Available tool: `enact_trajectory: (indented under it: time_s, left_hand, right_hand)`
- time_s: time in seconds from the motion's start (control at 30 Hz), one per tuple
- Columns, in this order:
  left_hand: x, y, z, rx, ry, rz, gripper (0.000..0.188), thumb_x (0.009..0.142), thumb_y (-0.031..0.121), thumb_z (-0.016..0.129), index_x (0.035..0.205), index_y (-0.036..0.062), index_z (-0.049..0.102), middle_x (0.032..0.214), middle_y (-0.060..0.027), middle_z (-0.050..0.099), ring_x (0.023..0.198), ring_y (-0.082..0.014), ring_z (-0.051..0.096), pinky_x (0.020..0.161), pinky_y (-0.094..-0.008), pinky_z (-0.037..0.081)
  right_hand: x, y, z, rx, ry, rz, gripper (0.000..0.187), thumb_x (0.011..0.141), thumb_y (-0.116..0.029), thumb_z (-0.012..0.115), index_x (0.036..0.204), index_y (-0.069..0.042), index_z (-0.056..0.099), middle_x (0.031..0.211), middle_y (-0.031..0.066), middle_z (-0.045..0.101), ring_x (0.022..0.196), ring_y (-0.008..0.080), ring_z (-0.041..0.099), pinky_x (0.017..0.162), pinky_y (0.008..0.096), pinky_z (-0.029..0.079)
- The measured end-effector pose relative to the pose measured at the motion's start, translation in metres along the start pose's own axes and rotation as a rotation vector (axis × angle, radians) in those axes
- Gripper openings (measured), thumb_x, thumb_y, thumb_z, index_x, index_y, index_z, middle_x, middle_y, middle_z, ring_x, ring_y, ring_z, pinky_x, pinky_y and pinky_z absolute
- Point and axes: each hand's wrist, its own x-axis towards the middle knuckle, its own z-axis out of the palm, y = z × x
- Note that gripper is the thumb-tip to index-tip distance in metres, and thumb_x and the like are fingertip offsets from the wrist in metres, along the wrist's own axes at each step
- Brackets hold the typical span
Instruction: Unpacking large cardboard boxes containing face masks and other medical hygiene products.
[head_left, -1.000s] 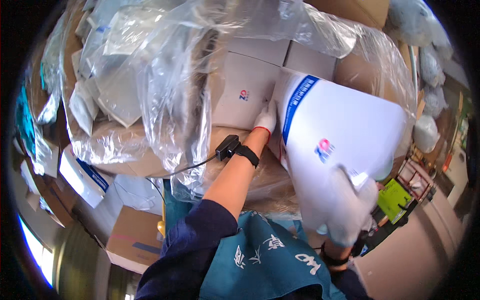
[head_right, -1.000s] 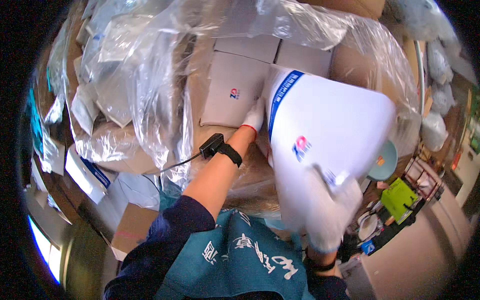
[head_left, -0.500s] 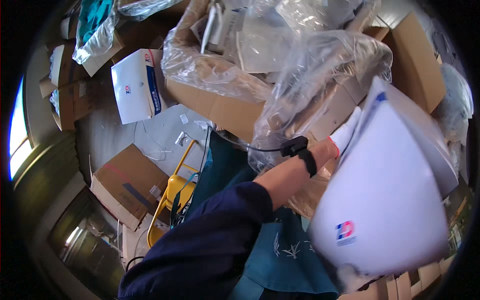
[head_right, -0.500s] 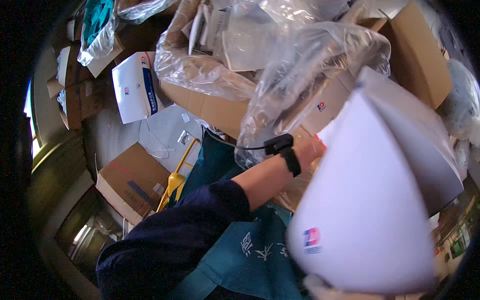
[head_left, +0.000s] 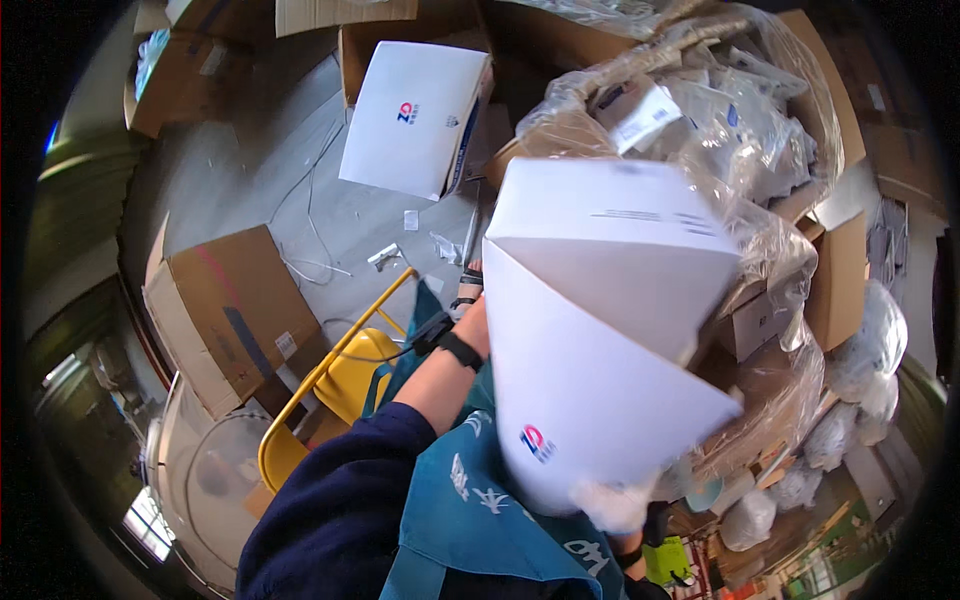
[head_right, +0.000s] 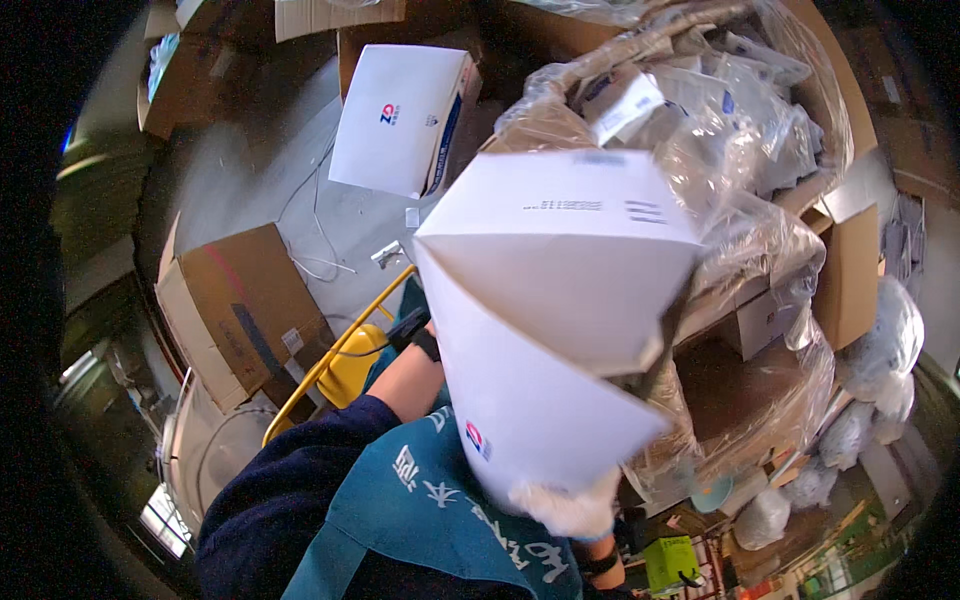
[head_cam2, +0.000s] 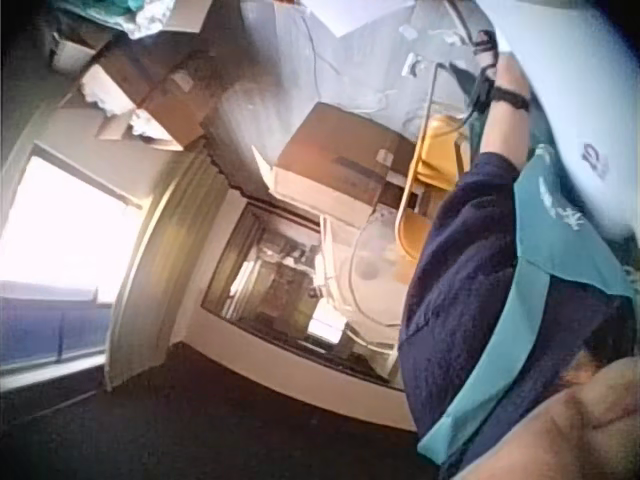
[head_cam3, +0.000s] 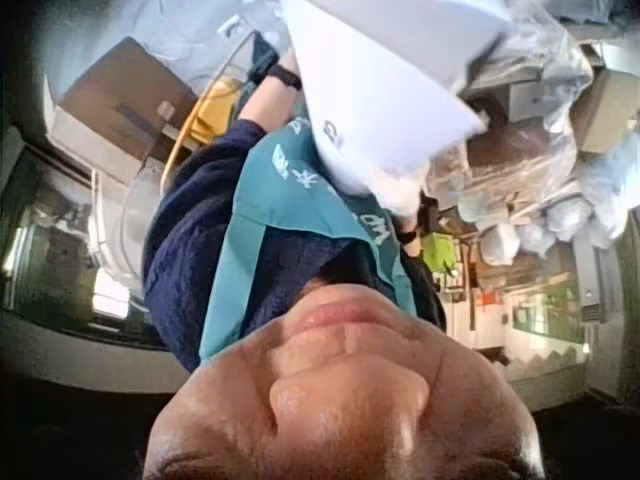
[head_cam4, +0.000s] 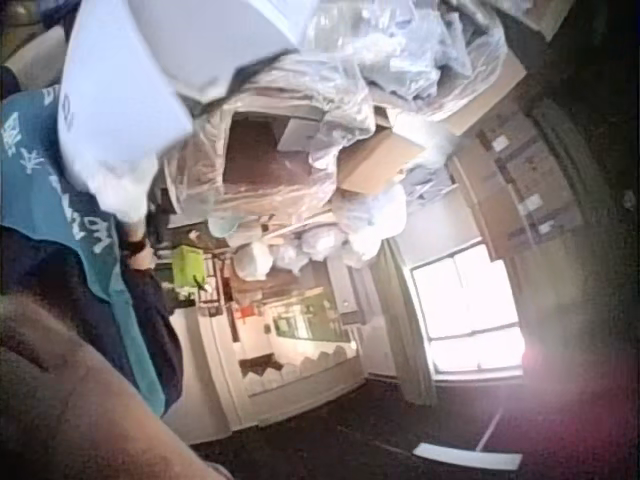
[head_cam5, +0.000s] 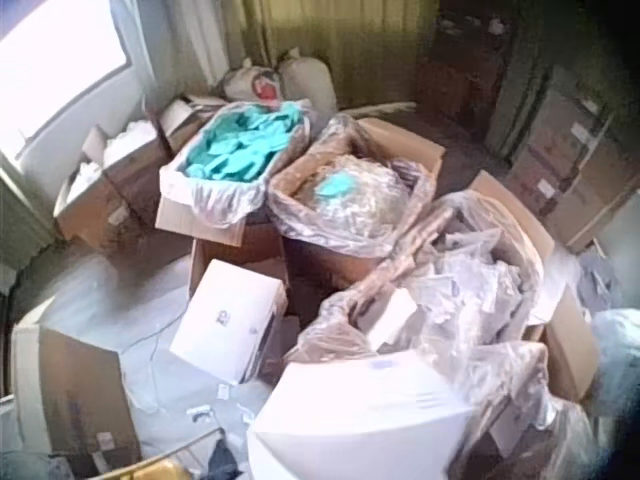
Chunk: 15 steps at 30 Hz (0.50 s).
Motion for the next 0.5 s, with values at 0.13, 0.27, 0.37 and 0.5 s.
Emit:
enact_trajectory:
  time_s: [0.13, 0.27, 0.37, 0.5]
  left_hand:
    - [0.018, -0.027, -0.055, 0.010, 0.061, -0.099, 0.071, 0.093, 0.055, 0.045, 0.143, 0.0053, 0.037, 0.145, -0.0158, 0.041, 0.134, -0.0255, 0.037, 0.110, -0.0335, 0.030]
    - [0.045, -0.043, -0.082, 0.066, 0.070, -0.143, 0.071, 0.093, 0.055, 0.045, 0.143, 0.0055, 0.038, 0.144, -0.0160, 0.042, 0.134, -0.0256, 0.037, 0.109, -0.0338, 0.030]
    - [0.081, -0.034, -0.089, 0.177, 0.071, -0.120, 0.070, 0.093, 0.054, 0.046, 0.143, 0.0056, 0.038, 0.144, -0.0162, 0.042, 0.134, -0.0256, 0.038, 0.109, -0.0339, 0.031]
    - [0.136, 0.008, -0.100, 0.416, 0.087, -0.082, 0.070, 0.093, 0.054, 0.046, 0.143, 0.0058, 0.038, 0.144, -0.0165, 0.043, 0.133, -0.0257, 0.039, 0.108, -0.0341, 0.032]
  right_hand:
    - [0.056, 0.023, 0.064, 0.036, 0.243, 0.094, 0.030, 0.078, -0.010, 0.076, 0.101, 0.005, 0.065, 0.088, 0.0050, 0.067, 0.078, 0.0111, 0.061, 0.069, 0.0262, 0.050]
    - [0.088, 0.064, 0.085, 0.082, 0.321, 0.215, 0.034, 0.081, -0.010, 0.073, 0.109, 0.002, 0.058, 0.097, 0.0056, 0.064, 0.084, 0.0124, 0.059, 0.076, 0.0282, 0.049]
    - [0.117, 0.092, 0.085, 0.125, 0.395, 0.198, 0.035, 0.083, -0.010, 0.071, 0.112, 0.003, 0.057, 0.096, 0.0057, 0.064, 0.084, 0.0124, 0.059, 0.077, 0.0285, 0.049]
    - [0.180, 0.145, 0.083, 0.337, 0.813, 0.066, 0.029, 0.088, -0.011, 0.065, 0.111, 0.004, 0.057, 0.097, 0.0089, 0.061, 0.084, 0.0161, 0.060, 0.074, 0.0320, 0.051]
